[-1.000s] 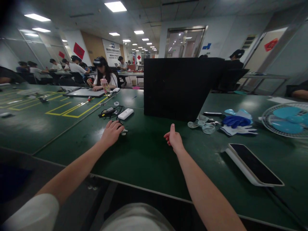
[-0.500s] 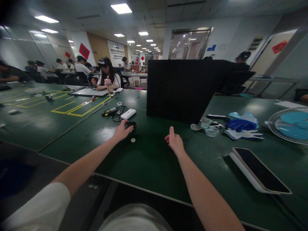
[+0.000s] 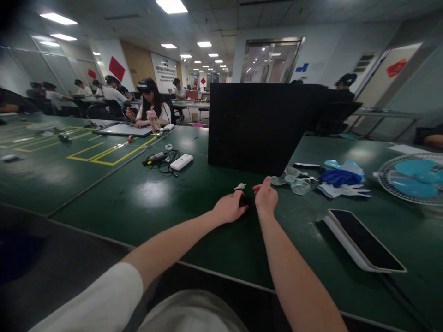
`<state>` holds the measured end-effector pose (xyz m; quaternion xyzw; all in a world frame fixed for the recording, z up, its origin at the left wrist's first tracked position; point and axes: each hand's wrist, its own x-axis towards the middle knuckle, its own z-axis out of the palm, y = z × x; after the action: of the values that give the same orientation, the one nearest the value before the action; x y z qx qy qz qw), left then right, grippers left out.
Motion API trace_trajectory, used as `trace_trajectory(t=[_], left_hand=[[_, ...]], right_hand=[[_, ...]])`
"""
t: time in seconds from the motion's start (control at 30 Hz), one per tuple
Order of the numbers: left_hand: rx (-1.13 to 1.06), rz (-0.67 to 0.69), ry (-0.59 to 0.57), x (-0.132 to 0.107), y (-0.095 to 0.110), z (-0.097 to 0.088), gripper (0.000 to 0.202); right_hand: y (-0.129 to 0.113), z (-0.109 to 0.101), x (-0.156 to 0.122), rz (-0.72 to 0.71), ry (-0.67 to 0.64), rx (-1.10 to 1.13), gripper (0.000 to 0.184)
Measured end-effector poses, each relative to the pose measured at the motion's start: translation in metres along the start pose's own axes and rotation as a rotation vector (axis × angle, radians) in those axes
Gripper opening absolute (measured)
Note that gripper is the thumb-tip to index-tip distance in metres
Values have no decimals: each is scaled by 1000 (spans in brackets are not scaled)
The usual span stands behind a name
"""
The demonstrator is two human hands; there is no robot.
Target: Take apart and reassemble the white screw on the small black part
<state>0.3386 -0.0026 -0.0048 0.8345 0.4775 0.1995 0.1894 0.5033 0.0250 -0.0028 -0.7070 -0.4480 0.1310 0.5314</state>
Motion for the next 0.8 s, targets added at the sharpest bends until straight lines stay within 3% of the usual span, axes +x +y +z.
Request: trace_trajectory(t=[0.07, 0.13, 0.23, 0.33, 0.43, 0.5, 0.63, 0.73, 0.8], left_hand=[[-61, 13, -10, -1, 4, 3, 47], [-146, 27, -7, -2, 3, 1, 49], [-297, 49, 54, -6, -5, -7, 50], [-396, 56, 237, -12, -21, -23, 45], [-363, 26, 496, -24, -53, -45, 41], [-286, -13, 560, -34, -78, -59, 42], [-214, -133, 414, -52, -111, -79, 46], [-130, -161, 318, -60, -109, -85, 45], [-73, -140, 246, -63, -99, -87, 43]], right_hand=[[7, -7, 13, -38, 90, -78, 83], [15, -11, 24, -155, 89, -198, 72], [22, -8, 27, -402, -139, -346, 50], [20, 2, 13, -584, -469, -433, 37], [11, 12, -7, -591, -620, -515, 31], [2, 14, -17, -572, -693, -530, 31], [-21, 7, -30, -526, -784, -522, 36], [-37, 1, -39, -504, -826, -559, 47], [-43, 2, -46, -516, -874, -599, 44]])
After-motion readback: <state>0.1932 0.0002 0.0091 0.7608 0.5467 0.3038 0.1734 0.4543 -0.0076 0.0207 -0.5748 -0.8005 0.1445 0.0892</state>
